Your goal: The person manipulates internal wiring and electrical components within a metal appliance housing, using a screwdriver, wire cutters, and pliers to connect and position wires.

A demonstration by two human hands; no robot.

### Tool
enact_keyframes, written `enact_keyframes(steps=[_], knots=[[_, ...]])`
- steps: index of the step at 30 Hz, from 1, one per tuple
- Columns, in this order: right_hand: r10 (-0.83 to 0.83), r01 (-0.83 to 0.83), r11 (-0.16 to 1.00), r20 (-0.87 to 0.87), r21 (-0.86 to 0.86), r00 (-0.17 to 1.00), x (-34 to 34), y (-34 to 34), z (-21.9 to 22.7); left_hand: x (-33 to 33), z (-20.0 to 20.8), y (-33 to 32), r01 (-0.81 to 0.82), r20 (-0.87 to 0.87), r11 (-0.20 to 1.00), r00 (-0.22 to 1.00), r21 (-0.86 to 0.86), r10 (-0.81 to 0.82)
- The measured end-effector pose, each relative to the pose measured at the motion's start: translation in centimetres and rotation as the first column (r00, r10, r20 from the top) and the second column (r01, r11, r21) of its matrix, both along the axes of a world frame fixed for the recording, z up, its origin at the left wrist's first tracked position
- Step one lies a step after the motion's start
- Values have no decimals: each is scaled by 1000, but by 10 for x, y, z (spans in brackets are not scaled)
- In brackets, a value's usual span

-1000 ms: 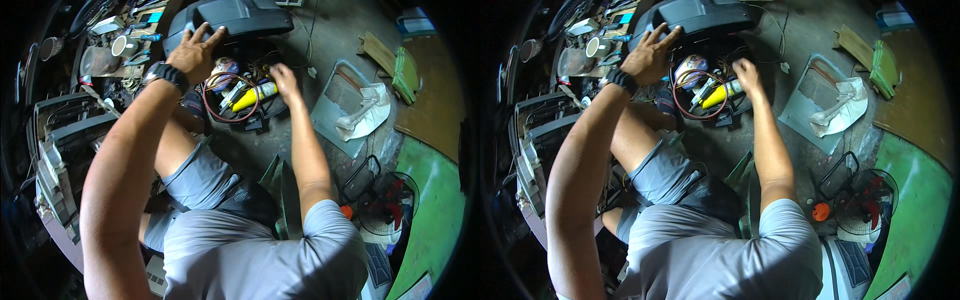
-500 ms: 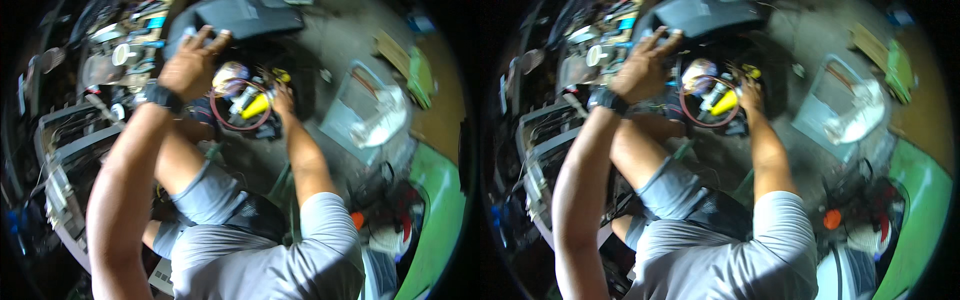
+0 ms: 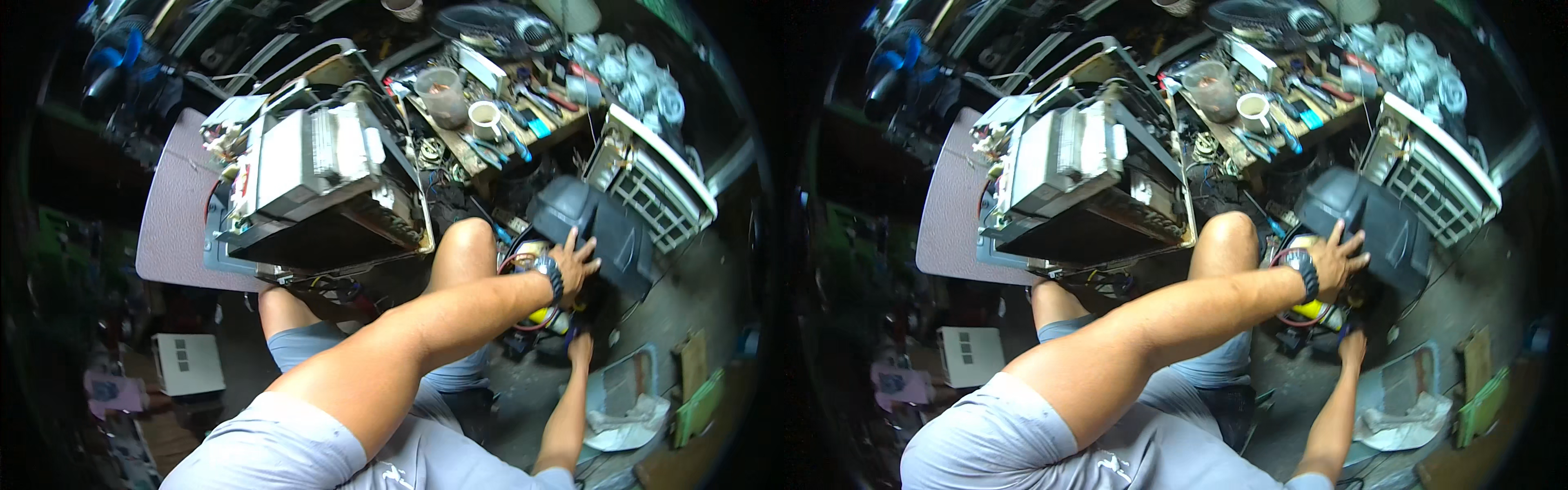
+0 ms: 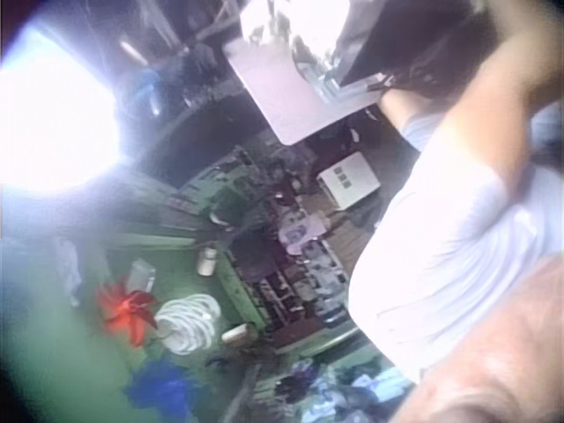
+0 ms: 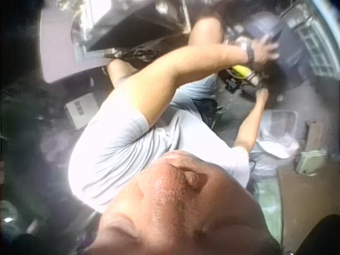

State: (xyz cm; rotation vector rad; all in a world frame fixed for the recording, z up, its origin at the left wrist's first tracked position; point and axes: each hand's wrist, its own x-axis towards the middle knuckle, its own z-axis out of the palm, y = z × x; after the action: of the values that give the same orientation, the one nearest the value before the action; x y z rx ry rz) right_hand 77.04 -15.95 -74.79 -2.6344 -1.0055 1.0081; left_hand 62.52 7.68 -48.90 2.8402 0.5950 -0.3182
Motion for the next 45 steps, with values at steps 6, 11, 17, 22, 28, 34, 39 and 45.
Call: enact_keyframes(steps=[6, 11, 17, 22, 28, 34, 39, 45], knots=[[-223, 599, 798, -956, -66, 191, -39, -164, 145, -13, -12, -21, 206, 14, 948, 978, -243, -209], [38, 753, 596, -946, 279, 321, -56, -130, 268, -76, 52, -25, 146, 345, 681, 924, -717, 166], [464, 498, 527, -724, 688, 510, -161, 52, 455, -251, 191, 9, 295, 710, 739, 619, -606, 335], [572, 103, 524, -438, 846, 694, -275, 158, 545, -438, 286, 25, 208, 796, 799, 392, -565, 461], [718, 153, 643, -660, 751, 222, -373, 231, 601, -571, 277, 71, -176, 750, 729, -118, -661, 651], [662, 130, 738, -748, 662, 52, -409, 264, 624, -588, 275, 151, -614, 805, 594, -119, -520, 581], [640, -60, 758, -722, 650, 262, -408, 285, 641, -562, 257, 201, -557, 407, 408, 133, -723, 904], [902, -763, 362, 5, 536, 432, -398, 331, 650, -544, 231, 225, -367, 407, 344, -107, -864, 907]])
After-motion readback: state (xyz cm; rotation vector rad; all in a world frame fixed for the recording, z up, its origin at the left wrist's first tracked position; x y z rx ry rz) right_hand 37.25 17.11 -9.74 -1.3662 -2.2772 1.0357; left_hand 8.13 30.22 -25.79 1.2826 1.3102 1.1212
